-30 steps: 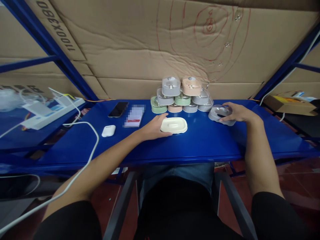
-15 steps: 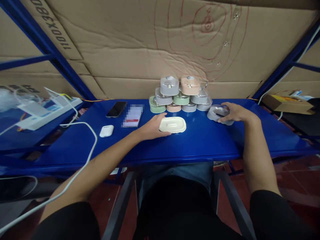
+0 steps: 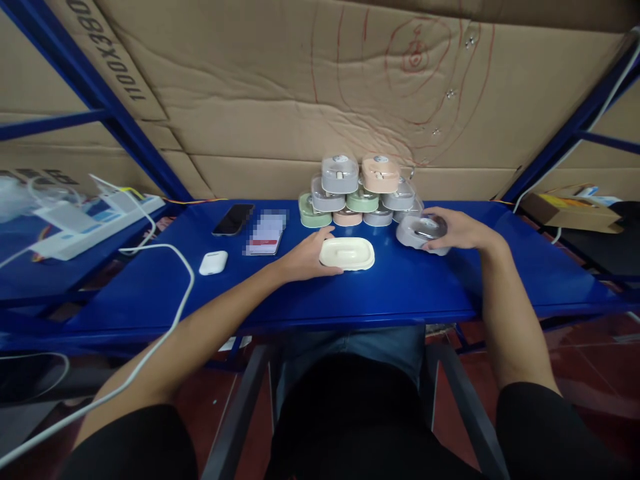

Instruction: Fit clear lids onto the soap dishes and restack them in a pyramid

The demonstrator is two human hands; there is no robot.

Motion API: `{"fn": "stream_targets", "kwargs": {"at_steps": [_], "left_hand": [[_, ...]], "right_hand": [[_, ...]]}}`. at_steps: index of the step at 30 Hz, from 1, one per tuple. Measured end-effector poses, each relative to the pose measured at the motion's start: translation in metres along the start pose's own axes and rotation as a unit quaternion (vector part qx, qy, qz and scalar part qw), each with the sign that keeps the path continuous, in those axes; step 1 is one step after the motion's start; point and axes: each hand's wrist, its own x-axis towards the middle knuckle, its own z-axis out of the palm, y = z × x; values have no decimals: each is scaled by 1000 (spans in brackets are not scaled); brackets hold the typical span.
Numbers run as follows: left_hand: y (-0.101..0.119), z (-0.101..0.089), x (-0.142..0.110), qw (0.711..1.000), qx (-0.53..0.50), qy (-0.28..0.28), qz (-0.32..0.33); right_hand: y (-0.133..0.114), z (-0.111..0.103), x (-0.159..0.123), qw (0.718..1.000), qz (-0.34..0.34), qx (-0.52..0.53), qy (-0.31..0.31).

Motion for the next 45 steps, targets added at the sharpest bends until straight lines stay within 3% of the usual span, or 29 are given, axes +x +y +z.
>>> {"fn": "stream_targets", "kwargs": {"at_steps": [5,8,13,19,45], "left_hand": [[9,14,4,999,-45,6,10],[12,23,7,997,-68,19,27],[11,28,9,995,-97,22,31],[6,29,11,995,-90,25,42],[5,22,6,995,-79,30,56]], "right_hand": [[-56,35,6,979,-192,55,35],[-76,62,11,967,-246,53,34],[-83,92,16,968,-246,40,23],[-88,107,21,960,-270,62,33],[-106,115,17,957,-286,15,44]]}}
